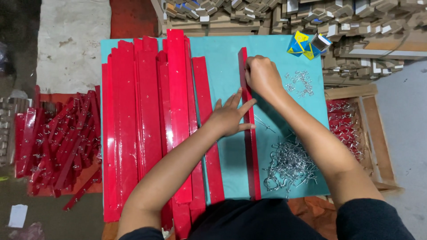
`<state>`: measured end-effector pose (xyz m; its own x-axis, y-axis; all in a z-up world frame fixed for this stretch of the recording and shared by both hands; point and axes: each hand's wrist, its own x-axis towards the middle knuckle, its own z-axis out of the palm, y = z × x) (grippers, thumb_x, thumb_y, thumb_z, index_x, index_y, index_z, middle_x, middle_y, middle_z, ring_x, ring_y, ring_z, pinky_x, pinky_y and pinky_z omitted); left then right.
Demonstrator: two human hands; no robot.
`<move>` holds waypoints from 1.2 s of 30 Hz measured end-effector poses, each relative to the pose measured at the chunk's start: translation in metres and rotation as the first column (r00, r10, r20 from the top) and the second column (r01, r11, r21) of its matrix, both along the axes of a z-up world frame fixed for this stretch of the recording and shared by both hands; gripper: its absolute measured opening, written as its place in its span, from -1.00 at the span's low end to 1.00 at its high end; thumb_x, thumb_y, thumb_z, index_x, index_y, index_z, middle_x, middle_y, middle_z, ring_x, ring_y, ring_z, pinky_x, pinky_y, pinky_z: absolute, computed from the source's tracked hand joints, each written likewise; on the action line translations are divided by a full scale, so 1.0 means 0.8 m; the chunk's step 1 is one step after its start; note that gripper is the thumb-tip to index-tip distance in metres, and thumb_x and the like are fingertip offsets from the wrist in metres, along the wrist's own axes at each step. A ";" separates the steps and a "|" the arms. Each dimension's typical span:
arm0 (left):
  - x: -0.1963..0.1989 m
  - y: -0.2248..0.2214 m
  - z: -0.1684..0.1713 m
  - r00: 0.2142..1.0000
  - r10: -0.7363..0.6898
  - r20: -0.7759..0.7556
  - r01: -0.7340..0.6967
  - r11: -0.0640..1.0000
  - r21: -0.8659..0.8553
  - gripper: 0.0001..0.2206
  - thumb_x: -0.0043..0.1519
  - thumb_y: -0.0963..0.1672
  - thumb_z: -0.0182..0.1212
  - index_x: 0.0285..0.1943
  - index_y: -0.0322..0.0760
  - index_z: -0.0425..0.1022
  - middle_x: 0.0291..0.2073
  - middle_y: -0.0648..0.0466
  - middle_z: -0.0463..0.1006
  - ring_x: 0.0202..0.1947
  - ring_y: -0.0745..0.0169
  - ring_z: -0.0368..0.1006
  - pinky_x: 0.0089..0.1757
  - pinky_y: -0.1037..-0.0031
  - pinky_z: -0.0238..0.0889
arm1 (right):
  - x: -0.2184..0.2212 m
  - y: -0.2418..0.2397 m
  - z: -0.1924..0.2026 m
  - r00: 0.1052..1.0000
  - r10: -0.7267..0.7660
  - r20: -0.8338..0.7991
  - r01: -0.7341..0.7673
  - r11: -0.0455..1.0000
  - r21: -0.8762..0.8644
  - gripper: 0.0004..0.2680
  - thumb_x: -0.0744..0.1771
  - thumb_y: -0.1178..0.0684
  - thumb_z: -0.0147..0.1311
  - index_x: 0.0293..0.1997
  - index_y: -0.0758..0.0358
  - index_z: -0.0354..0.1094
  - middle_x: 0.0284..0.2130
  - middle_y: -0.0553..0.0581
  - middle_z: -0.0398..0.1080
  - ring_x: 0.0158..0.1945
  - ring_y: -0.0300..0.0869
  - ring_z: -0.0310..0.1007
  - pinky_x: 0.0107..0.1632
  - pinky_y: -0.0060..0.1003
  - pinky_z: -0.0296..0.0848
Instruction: Attaching metal hooks to red plastic strips and packing them into a wooden crate.
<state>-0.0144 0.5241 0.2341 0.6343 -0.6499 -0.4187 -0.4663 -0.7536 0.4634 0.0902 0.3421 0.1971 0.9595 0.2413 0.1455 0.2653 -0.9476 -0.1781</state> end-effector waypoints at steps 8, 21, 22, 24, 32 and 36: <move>0.001 0.001 -0.008 1.000 -0.012 0.019 0.012 1.000 -0.008 -0.23 0.33 0.21 -0.01 0.65 0.11 -0.28 0.57 -0.32 -0.31 0.56 -0.27 -0.21 0.31 -0.36 -0.29 | -0.010 -0.002 0.038 0.984 0.015 -0.179 0.021 0.981 0.195 -0.89 0.25 0.13 0.21 -0.21 0.20 0.40 -0.45 0.12 0.45 -0.29 0.14 0.58 -0.22 0.01 0.57; 0.001 0.002 -0.007 1.000 -0.008 0.026 0.009 1.000 -0.023 -0.23 0.32 0.21 0.00 0.64 0.11 -0.26 0.57 -0.34 -0.26 0.56 -0.28 -0.19 0.30 -0.36 -0.29 | -0.006 -0.025 0.089 0.910 0.392 -0.132 -0.314 0.863 0.396 -0.94 0.32 0.20 0.29 -0.21 0.17 0.50 -0.34 0.16 0.55 -0.16 0.07 0.58 -0.03 -0.09 0.52; 0.001 0.002 -0.007 1.000 -0.006 0.023 0.006 1.000 -0.024 -0.23 0.32 0.21 0.00 0.64 0.11 -0.26 0.57 -0.34 -0.26 0.56 -0.28 -0.19 0.30 -0.36 -0.29 | -0.006 -0.025 0.085 0.909 0.395 -0.135 -0.315 0.862 0.397 -0.94 0.32 0.20 0.29 -0.21 0.17 0.50 -0.34 0.16 0.55 -0.16 0.07 0.58 -0.03 -0.09 0.52; 0.002 0.002 -0.007 1.000 -0.004 0.026 0.004 1.000 -0.030 -0.23 0.31 0.21 0.02 0.64 0.11 -0.25 0.57 -0.34 -0.26 0.56 -0.29 -0.19 0.31 -0.36 -0.30 | -0.007 -0.024 0.076 0.930 0.359 -0.074 -0.303 0.867 0.395 -0.94 0.33 0.23 0.28 -0.22 0.26 0.48 -0.39 0.22 0.53 -0.23 0.11 0.57 -0.08 -0.07 0.53; 0.001 0.003 -0.007 1.000 0.008 0.020 -0.007 0.998 -0.060 -0.23 0.31 0.20 0.04 0.64 0.10 -0.22 0.56 -0.35 -0.23 0.55 -0.31 -0.18 0.29 -0.38 -0.30 | -0.016 -0.026 -0.017 0.999 0.046 -0.024 -0.019 0.761 0.648 -0.93 0.30 0.15 0.30 -0.30 0.13 0.47 -0.53 -0.08 0.47 -0.41 -0.30 0.49 -0.23 -0.44 0.47; 0.003 0.003 -0.005 1.000 0.004 0.018 -0.003 0.999 -0.047 -0.23 0.31 0.20 0.03 0.64 0.10 -0.23 0.56 -0.34 -0.23 0.55 -0.30 -0.17 0.30 -0.36 -0.30 | -0.018 -0.025 0.000 0.991 0.110 -0.078 -0.035 0.768 0.640 -0.92 0.31 0.17 0.28 -0.21 0.23 0.45 -0.45 0.03 0.52 -0.36 -0.24 0.50 -0.25 -0.37 0.47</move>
<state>-0.0121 0.5267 0.2298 0.6437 -0.6663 -0.3763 -0.4724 -0.7329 0.4896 0.0761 0.3222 0.1971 0.9613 0.1985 0.1912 0.2728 -0.5860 -0.7630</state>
